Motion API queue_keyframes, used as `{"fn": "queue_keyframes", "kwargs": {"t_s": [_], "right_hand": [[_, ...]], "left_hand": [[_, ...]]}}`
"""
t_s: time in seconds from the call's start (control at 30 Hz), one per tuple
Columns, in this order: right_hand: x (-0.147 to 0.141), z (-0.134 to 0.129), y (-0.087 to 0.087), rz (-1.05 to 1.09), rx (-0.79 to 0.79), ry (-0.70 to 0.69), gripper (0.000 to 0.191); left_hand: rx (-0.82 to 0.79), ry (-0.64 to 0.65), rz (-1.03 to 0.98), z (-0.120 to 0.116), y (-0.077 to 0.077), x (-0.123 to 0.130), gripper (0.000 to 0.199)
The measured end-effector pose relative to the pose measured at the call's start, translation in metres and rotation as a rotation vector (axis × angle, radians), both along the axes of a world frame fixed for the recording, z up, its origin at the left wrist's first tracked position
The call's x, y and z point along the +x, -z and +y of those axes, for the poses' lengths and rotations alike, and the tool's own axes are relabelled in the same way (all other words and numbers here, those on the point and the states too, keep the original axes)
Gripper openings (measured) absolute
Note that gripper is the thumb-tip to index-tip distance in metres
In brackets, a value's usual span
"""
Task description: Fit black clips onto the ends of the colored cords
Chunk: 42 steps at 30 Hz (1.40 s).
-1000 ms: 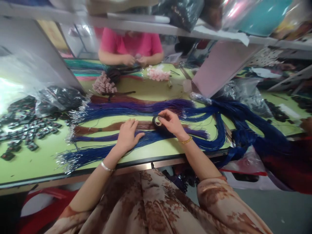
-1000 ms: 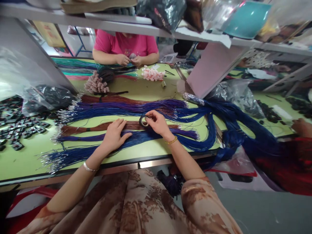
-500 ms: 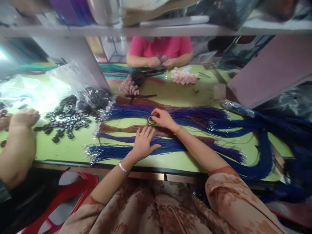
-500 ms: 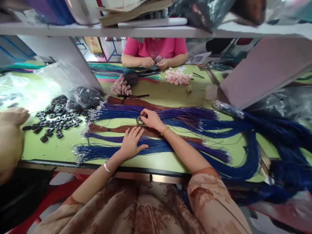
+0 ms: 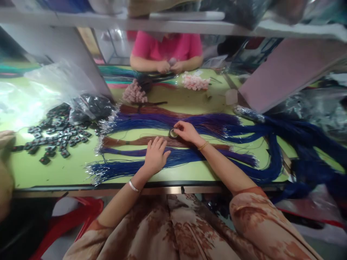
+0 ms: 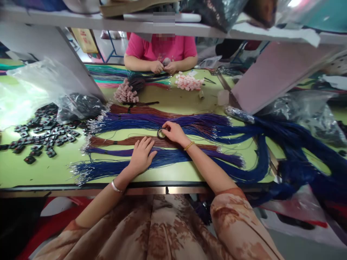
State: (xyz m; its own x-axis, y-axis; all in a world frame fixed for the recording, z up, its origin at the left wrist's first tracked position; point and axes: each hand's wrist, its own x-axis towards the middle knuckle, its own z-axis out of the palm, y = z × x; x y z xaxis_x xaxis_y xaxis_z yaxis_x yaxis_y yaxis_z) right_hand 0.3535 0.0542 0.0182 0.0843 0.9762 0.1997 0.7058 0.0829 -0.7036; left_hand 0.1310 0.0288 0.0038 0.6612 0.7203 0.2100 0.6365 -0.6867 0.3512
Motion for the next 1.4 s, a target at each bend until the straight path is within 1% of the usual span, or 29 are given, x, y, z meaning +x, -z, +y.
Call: {"fn": "queue_keyframes", "kwargs": {"t_s": [0.07, 0.1, 0.13, 0.2, 0.23, 0.3, 0.37, 0.4, 0.43, 0.47, 0.57, 0.63, 0.67, 0.7, 0.8, 0.83, 0.9, 0.97, 1.07, 1.17, 1.23, 1.3, 1.4], "right_hand": [[0.002, -0.006, 0.003, 0.039, 0.008, 0.060, 0.017], [0.002, -0.010, 0.002, 0.079, 0.021, 0.083, 0.018], [0.002, -0.014, -0.001, 0.128, 0.036, 0.088, 0.019], [-0.002, -0.025, -0.011, 0.233, 0.057, 0.042, 0.021], [-0.004, -0.032, -0.017, 0.288, 0.049, -0.002, 0.022], [-0.011, -0.046, -0.027, 0.407, -0.009, -0.089, 0.024], [-0.019, -0.057, -0.031, 0.535, -0.090, -0.139, 0.025], [-0.023, -0.061, -0.031, 0.592, -0.126, -0.156, 0.026], [-0.026, -0.064, -0.029, 0.637, -0.155, -0.171, 0.027], [-0.029, -0.067, -0.027, 0.666, -0.177, -0.186, 0.028], [-0.034, -0.072, -0.020, 0.675, -0.225, -0.220, 0.028], [-0.036, -0.077, -0.020, 0.624, -0.233, -0.215, 0.027], [-0.037, -0.080, -0.022, 0.571, -0.212, -0.202, 0.025], [-0.037, -0.084, -0.025, 0.502, -0.161, -0.174, 0.022], [-0.043, -0.103, -0.038, 0.268, 0.096, -0.063, 0.017], [-0.046, -0.109, -0.042, 0.213, 0.171, -0.044, 0.018], [-0.051, -0.122, -0.045, 0.141, 0.273, -0.021, 0.021], [-0.054, -0.133, -0.043, 0.070, 0.331, 0.042, 0.026], [-0.052, -0.146, -0.034, -0.034, 0.383, 0.198, 0.029], [-0.044, -0.159, -0.027, -0.060, 0.379, 0.290, 0.032], [-0.036, -0.168, -0.027, -0.013, 0.326, 0.313, 0.039], [-0.028, -0.178, -0.033, 0.057, 0.217, 0.327, 0.042], [-0.012, -0.193, -0.045, 0.154, 0.004, 0.358, 0.033]], "left_hand": [[-0.022, 0.002, -0.043, -0.001, -0.002, 0.000, 0.042], [-0.045, 0.004, -0.089, 0.000, -0.004, -0.001, 0.040], [-0.079, 0.002, -0.155, 0.001, -0.006, -0.001, 0.039], [-0.201, -0.022, -0.336, 0.003, -0.012, 0.000, 0.038], [-0.305, -0.036, -0.444, 0.005, -0.015, 0.001, 0.039], [-0.596, -0.044, -0.668, 0.006, -0.022, 0.004, 0.045], [-0.909, -0.014, -0.857, 0.006, -0.028, 0.007, 0.051], [-1.032, 0.004, -0.920, 0.005, -0.031, 0.009, 0.052], [-1.115, 0.009, -0.963, 0.003, -0.032, 0.010, 0.051], [-1.159, -0.004, -0.987, 0.002, -0.033, 0.011, 0.048], [-1.162, -0.084, -0.996, -0.003, -0.030, 0.012, 0.036], [-1.145, -0.120, -0.982, -0.004, -0.027, 0.013, 0.033], [-1.141, -0.128, -0.977, -0.005, -0.027, 0.013, 0.032], [-1.136, -0.133, -0.980, -0.005, -0.027, 0.014, 0.032], [-1.127, -0.118, -1.005, -0.008, -0.034, 0.019, 0.032], [-1.129, -0.104, -1.013, -0.010, -0.037, 0.022, 0.032], [-1.128, -0.074, -1.018, -0.014, -0.044, 0.028, 0.032], [-1.125, -0.048, -1.010, -0.019, -0.051, 0.036, 0.032], [-1.147, -0.011, -0.975, -0.028, -0.057, 0.051, 0.031], [-1.133, 0.040, -0.920, -0.037, -0.060, 0.070, 0.027], [-1.094, 0.093, -0.867, -0.043, -0.061, 0.084, 0.021], [-1.053, 0.139, -0.792, -0.050, -0.062, 0.097, 0.016], [-0.986, 0.180, -0.680, -0.059, -0.061, 0.116, 0.011]]}}
